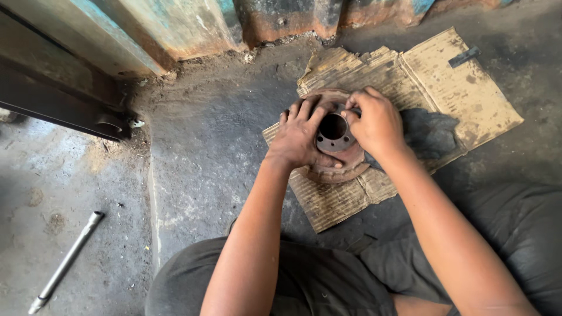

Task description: The person scrubs the surface of a brake drum with a small abrasive block, then wipes it with a dark cloth. The person rotates the drum to clean different areas and flips it over to clean the interior surface.

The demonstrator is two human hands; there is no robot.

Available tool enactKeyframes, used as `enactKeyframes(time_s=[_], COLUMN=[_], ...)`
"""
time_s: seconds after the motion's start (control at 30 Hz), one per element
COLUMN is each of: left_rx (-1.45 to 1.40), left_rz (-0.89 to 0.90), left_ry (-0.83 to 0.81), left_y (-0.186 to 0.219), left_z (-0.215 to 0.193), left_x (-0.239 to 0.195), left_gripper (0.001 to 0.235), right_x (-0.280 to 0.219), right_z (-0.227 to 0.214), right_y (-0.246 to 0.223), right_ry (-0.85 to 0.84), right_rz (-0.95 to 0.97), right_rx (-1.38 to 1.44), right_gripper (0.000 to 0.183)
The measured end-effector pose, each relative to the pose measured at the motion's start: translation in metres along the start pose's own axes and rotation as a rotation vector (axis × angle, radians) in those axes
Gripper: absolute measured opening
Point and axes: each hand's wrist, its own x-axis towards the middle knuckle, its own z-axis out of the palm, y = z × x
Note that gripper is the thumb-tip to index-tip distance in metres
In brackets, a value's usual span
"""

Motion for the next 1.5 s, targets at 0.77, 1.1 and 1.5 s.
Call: enactKeyframes(time_s=[0.77,1.1,1.5], left_rx=[-0.018,-0.003,-0.012], left_rz=[0.008,-0.002,-0.005], left_ry=[-0.003,0.012,0.008], left_y=[0.0,0.005,0.005], left_z=[0.0,-0.003,-0.002], left_x=[-0.004,-0.002,-0.001], left_gripper=[0.133,0.132,0.133], right_x=[0.007,-0.002,0.018], right_z=[-0.014,-0.019,-0.013], right_y=[0.029,0.023,0.016], right_ry=[-0.106,-0.135,-0.221], right_rz=[-0.302,-0.327,-0.156], right_rx=[0.177,0.123,0.005], right_gripper=[0.015,0.016,0.013])
